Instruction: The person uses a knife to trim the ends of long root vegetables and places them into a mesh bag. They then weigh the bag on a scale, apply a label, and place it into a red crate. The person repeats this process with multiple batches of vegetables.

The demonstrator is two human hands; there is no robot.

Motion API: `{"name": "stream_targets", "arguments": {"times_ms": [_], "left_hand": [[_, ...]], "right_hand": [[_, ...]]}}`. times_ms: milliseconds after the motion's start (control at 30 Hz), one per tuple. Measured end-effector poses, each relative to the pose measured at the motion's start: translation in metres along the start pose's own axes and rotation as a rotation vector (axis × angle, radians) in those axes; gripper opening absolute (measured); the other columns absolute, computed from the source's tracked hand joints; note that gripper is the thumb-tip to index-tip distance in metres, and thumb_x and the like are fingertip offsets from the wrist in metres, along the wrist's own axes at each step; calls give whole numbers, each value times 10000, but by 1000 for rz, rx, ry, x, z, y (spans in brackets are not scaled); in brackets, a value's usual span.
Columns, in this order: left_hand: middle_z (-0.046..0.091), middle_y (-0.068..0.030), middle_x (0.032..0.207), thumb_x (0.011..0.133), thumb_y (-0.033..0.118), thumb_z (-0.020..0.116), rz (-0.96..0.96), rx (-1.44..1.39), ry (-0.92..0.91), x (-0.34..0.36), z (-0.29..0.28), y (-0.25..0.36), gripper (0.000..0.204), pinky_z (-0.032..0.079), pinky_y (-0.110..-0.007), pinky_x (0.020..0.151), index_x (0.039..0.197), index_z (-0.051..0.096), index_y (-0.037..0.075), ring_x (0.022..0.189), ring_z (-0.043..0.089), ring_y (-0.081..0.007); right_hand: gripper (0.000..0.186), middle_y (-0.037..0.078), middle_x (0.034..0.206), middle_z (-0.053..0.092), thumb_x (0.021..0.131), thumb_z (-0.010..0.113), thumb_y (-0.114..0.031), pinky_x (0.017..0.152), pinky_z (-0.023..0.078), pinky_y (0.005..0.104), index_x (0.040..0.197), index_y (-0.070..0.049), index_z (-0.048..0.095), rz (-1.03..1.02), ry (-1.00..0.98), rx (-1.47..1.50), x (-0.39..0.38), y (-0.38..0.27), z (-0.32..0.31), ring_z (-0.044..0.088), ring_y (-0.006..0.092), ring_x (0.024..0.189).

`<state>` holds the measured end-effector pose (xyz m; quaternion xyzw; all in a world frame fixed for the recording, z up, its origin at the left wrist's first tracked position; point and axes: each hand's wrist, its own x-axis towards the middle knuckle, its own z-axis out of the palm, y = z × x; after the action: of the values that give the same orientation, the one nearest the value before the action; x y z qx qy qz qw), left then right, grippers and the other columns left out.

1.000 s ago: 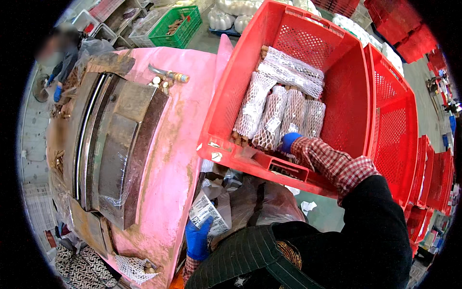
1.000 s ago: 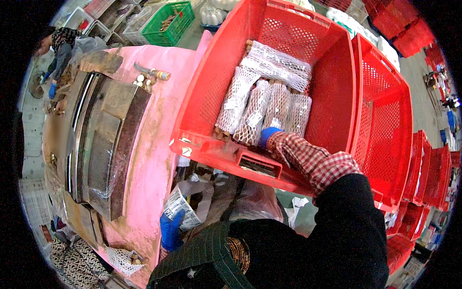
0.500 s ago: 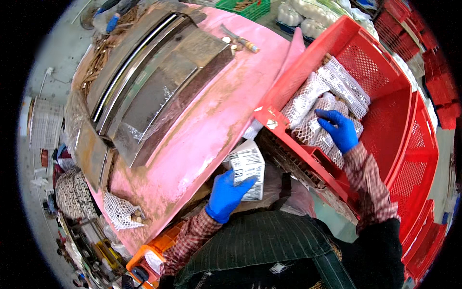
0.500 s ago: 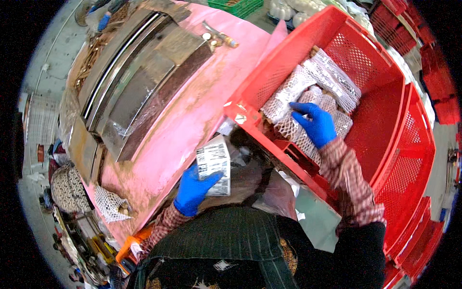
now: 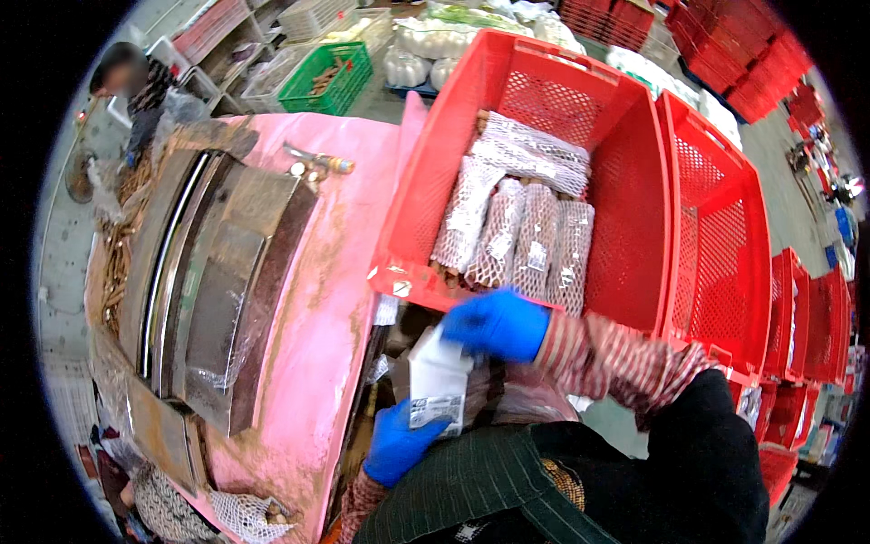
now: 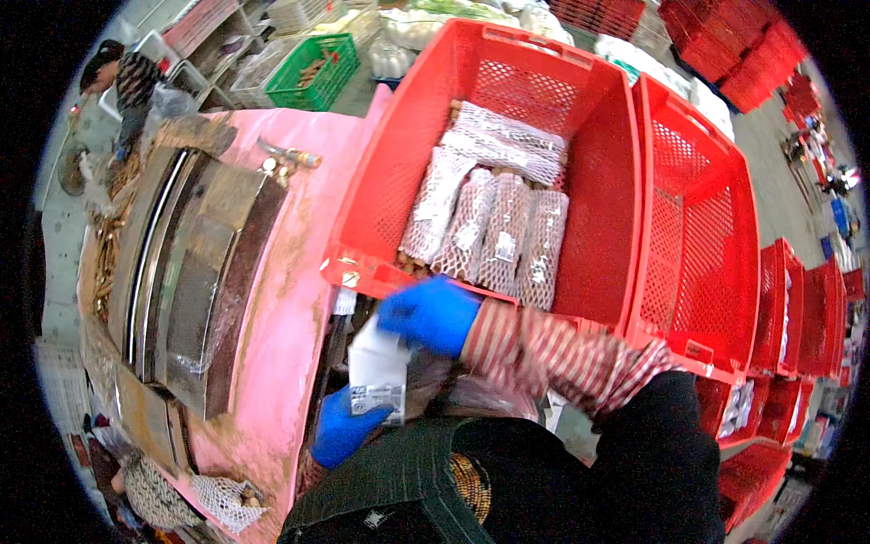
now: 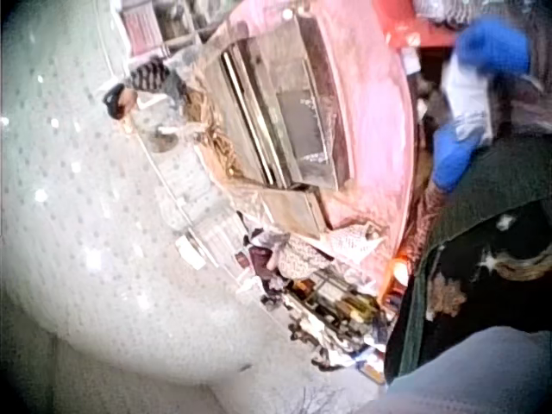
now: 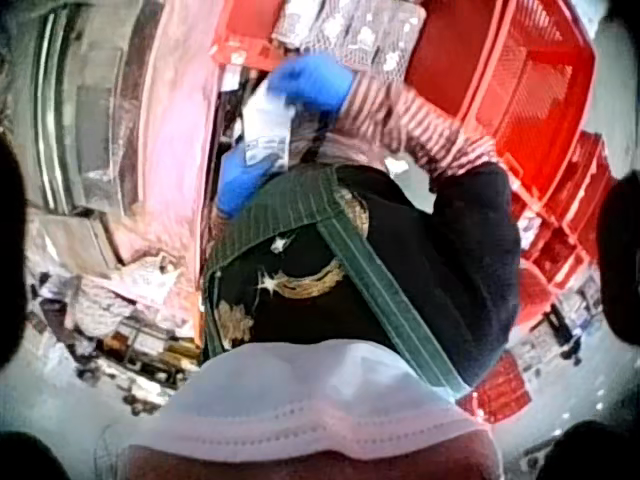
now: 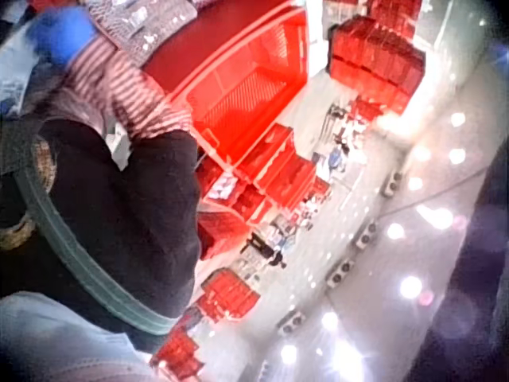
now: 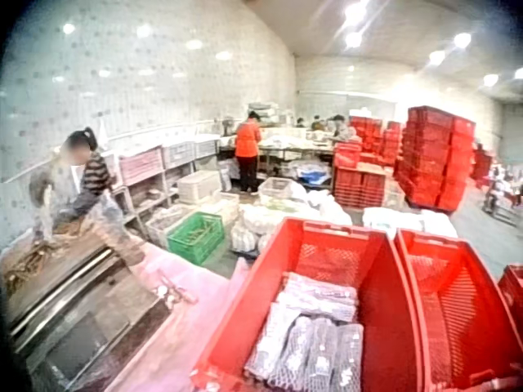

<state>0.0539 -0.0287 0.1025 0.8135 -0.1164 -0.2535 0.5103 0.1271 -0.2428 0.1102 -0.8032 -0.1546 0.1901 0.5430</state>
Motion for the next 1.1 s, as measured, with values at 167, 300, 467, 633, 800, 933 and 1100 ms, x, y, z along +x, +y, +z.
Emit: {"name": "stream_targets", "arguments": {"times_ms": [167,300,467,633,800,933,1100], "left_hand": [[584,-106,877,710,127,590,-407,-259,-163,-20,-5,-27,296,419,-266,712,961,534,-20,809,545,-153],[562,-88,955,730,94,558,-387,-208,-190,-35,-3,-47,257,396,-273,759,975,541,18,885,516,-156],[557,-86,936,749,68,519,-372,-195,8,-38,-3,-57,234,402,-272,739,973,519,0,863,516,-157],[554,-83,895,757,47,496,-182,-253,289,-30,-3,-45,235,419,-273,700,981,490,-22,818,519,-144],[556,-100,889,735,53,540,-452,-609,424,-11,-8,-27,262,460,-290,659,982,490,-19,752,556,-175],[575,-101,871,741,87,560,-332,-687,471,0,-8,-16,242,445,-265,662,948,530,-34,734,545,-135],[586,-65,870,713,26,578,-172,-629,480,9,-3,-3,229,440,-238,672,933,549,-30,741,529,-90]], "right_hand": [[185,110,759,581,727,539,-269,591,444,303,822,-125,604,273,529,-520,5,117,-125,569,224,675],[186,111,773,569,722,504,-262,596,442,352,769,-102,586,433,112,-960,-14,231,-145,548,280,694],[185,125,855,559,699,489,-199,649,446,360,826,-95,575,445,-145,-961,-26,306,-125,546,292,768],[256,109,991,517,678,503,-153,715,445,341,925,-93,541,615,-255,-980,-42,321,-117,529,272,864],[360,151,1033,490,746,455,-199,775,411,390,1096,-112,453,695,-165,-814,-41,301,-123,502,290,915],[248,119,848,578,710,551,-130,669,434,280,953,-87,571,501,-259,-1046,3,224,-118,557,158,721],[213,103,850,574,702,580,-82,659,437,277,913,-51,575,-189,330,-212,28,40,-69,553,195,721]]}}
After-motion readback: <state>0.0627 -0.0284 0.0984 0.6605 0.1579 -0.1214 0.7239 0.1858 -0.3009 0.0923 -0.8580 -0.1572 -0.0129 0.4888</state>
